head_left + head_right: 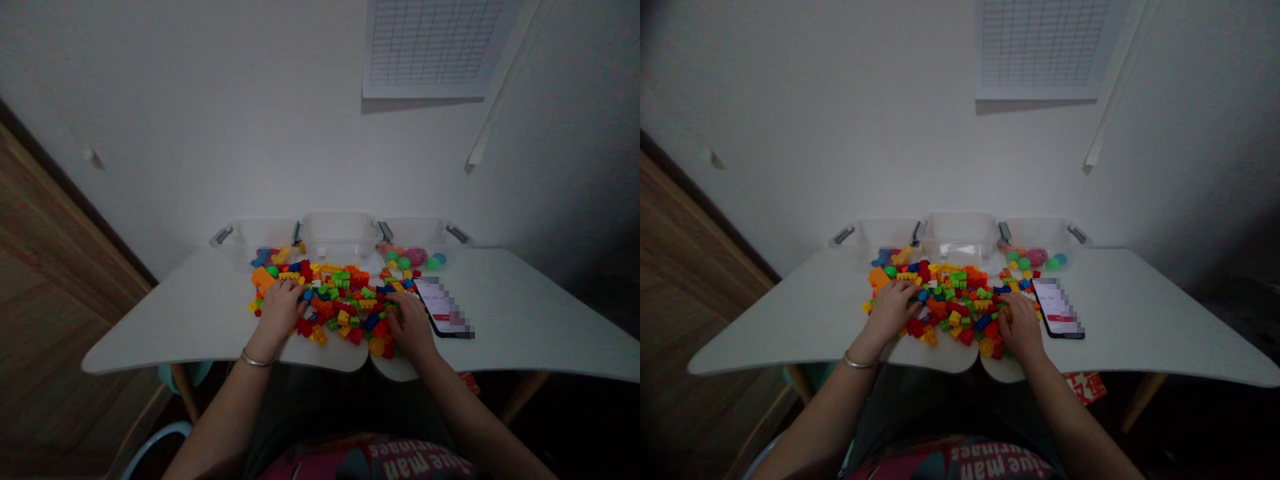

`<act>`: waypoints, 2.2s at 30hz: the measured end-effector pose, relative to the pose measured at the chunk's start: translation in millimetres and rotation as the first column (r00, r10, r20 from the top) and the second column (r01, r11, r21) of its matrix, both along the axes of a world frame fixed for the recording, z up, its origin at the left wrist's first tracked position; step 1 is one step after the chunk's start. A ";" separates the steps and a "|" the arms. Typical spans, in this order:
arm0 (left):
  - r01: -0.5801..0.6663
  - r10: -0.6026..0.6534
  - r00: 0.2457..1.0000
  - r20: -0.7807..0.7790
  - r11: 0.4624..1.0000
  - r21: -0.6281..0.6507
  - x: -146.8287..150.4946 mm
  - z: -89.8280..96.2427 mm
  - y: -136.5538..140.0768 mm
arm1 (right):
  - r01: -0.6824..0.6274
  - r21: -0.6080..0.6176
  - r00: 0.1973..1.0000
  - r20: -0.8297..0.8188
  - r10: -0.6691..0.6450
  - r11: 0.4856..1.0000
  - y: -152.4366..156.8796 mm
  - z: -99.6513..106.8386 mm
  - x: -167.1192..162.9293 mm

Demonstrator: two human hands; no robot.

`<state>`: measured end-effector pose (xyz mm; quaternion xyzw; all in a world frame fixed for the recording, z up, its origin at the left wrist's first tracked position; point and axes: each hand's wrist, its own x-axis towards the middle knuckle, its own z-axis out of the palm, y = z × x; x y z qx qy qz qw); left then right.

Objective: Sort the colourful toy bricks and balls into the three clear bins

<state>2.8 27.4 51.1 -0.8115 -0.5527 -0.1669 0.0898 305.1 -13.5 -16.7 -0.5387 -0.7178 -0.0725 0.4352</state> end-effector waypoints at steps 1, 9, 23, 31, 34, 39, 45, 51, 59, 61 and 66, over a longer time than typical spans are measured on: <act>-0.010 0.010 1.000 -0.002 1.000 0.004 1.7 0.9 -0.1 | -0.003 -0.002 1.000 -0.001 0.003 1.000 0.2 -0.1 0.0; -0.032 0.033 0.999 -0.009 0.999 0.025 3.5 -4.0 6.0 | -0.011 0.002 1.000 0.002 0.011 1.000 1.9 -0.9 1.0; -0.053 0.043 0.987 0.153 0.997 0.062 3.7 -3.8 0.7 | 0.025 0.029 1.000 0.017 -0.025 0.999 4.2 2.3 0.9; 0.082 -0.086 0.922 0.377 0.996 0.027 12.6 3.9 -10.4 | 0.056 0.051 0.997 0.057 -0.059 0.997 -2.1 10.8 0.2; 0.139 -0.151 0.903 0.401 0.989 0.060 18.7 7.4 -14.7 | 0.026 0.071 0.999 0.037 -0.029 0.997 -0.5 23.7 0.1; 0.202 -0.239 0.883 0.404 0.970 0.132 34.3 9.0 -19.3 | -0.086 -0.001 0.981 -0.176 0.085 0.996 5.0 50.0 -15.4; 0.266 -0.323 0.815 0.481 0.946 0.184 58.3 10.3 -26.3 | -0.543 -0.253 0.712 -0.644 0.280 0.801 10.9 67.4 -49.9; 0.253 -0.320 0.815 0.483 0.946 0.202 67.4 4.2 -30.5 | -0.709 -0.288 0.523 -0.827 0.205 0.643 9.6 71.1 -67.0; 0.106 -0.156 0.923 0.351 0.982 0.156 30.3 5.2 -24.9 | -0.387 -0.235 0.685 -0.721 0.107 0.891 43.3 88.0 -26.1; 0.065 -0.104 0.948 0.300 0.988 0.139 12.3 11.1 -22.5 | -0.257 -0.148 0.740 -0.666 0.096 0.955 60.7 98.9 -3.3; -0.075 0.060 0.983 0.173 0.994 0.082 -22.8 22.7 -19.2 | 0.092 -0.089 0.850 -0.512 -0.125 0.992 103.8 116.9 55.7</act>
